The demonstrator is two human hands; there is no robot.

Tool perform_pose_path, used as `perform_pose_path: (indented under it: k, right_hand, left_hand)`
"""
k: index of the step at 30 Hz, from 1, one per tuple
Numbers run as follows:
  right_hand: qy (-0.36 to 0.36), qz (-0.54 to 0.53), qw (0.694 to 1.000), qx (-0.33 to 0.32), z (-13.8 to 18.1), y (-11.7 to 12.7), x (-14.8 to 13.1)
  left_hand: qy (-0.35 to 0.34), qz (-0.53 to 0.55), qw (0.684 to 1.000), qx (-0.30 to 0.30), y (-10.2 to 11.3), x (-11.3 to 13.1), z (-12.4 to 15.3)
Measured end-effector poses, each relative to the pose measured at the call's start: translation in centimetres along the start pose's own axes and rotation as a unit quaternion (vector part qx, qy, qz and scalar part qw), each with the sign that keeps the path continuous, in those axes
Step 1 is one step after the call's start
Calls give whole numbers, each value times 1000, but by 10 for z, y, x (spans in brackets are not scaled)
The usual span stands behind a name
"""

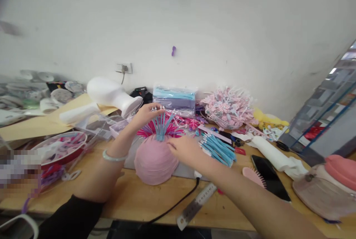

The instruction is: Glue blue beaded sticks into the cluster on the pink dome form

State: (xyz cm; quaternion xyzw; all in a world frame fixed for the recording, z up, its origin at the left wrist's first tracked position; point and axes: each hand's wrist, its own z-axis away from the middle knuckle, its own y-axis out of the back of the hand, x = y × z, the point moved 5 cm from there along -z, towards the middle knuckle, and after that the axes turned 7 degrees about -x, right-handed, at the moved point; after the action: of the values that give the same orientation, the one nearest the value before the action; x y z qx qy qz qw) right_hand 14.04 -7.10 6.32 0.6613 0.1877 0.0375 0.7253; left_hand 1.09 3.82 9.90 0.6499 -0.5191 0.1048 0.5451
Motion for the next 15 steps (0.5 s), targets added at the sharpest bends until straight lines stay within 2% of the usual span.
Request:
perform_pose_path:
  k: [4,11,15]
  right_hand:
    - [23,32,999,17,-14,-18,-10]
    - [25,42,996,80,-22,-33,-5]
    - [40,63,995,72,-18,-27,-7]
  left_hand:
    - [0,-4,1000,4,-1,-3,-1]
    - [-9,12,1000,4,-2,-5,-2]
    - [-5,16,1000,3,-3,-6,-2]
